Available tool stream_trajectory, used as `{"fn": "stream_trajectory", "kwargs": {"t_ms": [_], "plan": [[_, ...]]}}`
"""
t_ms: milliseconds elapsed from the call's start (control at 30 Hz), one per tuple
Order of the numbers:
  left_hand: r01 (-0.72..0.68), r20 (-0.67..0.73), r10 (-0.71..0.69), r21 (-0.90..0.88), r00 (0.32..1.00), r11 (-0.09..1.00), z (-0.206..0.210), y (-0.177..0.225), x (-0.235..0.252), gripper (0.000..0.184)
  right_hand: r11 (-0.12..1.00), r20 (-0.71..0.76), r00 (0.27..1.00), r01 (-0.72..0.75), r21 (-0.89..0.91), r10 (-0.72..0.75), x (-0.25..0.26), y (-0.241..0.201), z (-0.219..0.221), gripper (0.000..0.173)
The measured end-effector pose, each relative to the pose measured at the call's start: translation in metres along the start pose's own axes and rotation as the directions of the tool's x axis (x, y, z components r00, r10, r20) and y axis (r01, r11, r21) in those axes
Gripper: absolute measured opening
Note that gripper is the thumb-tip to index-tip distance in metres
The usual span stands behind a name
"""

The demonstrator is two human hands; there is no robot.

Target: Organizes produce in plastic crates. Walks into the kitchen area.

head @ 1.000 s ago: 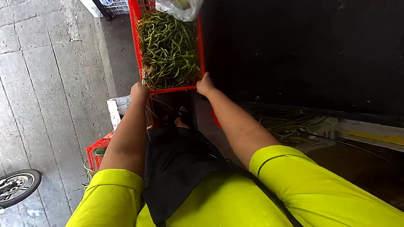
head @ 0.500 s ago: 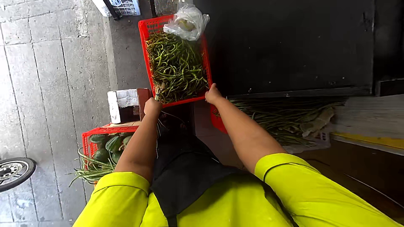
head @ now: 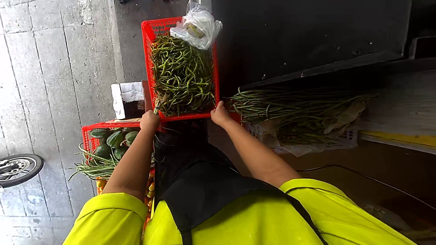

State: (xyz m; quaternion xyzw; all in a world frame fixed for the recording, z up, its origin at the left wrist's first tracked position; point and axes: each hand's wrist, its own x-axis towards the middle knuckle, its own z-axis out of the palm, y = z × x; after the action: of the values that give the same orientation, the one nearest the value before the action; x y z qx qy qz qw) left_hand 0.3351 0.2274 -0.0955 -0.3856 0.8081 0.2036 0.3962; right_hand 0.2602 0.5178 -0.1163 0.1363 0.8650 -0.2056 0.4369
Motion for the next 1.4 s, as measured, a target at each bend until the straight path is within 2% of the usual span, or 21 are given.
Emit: {"fn": "stream_trajectory", "kwargs": {"t_ms": [200,333,467,600,700,800,933,1133,1200,1400], "plan": [[-0.011,0.124,0.002,0.073,0.992,0.997,0.045,-0.037,-0.032,0.036,1.000,0.077,0.997,-0.019,-0.024,0.021,-0.035,0.047,0.025,0.056],[-0.022,0.175,0.010,0.066,0.985,0.998,0.057,-0.051,-0.049,0.036,0.999,0.087,0.995,-0.036,-0.021,0.037,-0.056,0.058,0.029,0.058],[-0.041,0.212,0.032,0.039,0.977,0.998,0.063,-0.049,-0.056,0.034,0.996,0.117,0.992,-0.038,-0.086,0.048,-0.047,0.058,0.019,0.061],[-0.026,0.207,0.021,0.021,0.978,0.999,0.053,-0.040,-0.047,0.036,0.990,0.104,0.994,-0.018,-0.140,0.033,-0.033,0.029,0.002,0.057],[-0.023,0.128,0.024,-0.010,0.991,1.000,0.033,-0.033,-0.028,0.038,0.998,0.036,0.999,0.024,-0.050,-0.022,-0.008,0.002,-0.004,0.055],[-0.003,0.086,0.007,-0.051,0.996,0.999,0.015,-0.029,-0.013,0.037,1.000,0.021,1.000,0.017,-0.012,-0.016,0.007,-0.020,-0.003,0.057],[-0.036,0.088,0.037,-0.007,0.995,0.999,0.013,-0.035,-0.014,0.038,0.999,0.021,1.000,0.012,0.035,-0.012,0.000,-0.001,0.015,0.052],[-0.089,0.091,0.079,0.101,0.993,0.991,0.014,-0.041,-0.013,0.035,0.991,0.081,0.993,-0.093,0.091,0.085,-0.038,0.027,0.046,0.050],[-0.107,0.118,0.095,0.104,0.989,0.989,0.009,-0.037,-0.018,0.032,0.984,0.062,0.991,-0.127,0.129,0.120,-0.045,0.031,0.050,0.053],[-0.120,0.152,0.109,0.064,0.982,0.991,0.020,-0.029,-0.023,0.028,0.986,-0.046,0.994,-0.093,0.140,0.101,-0.037,0.039,0.043,0.057]]}}
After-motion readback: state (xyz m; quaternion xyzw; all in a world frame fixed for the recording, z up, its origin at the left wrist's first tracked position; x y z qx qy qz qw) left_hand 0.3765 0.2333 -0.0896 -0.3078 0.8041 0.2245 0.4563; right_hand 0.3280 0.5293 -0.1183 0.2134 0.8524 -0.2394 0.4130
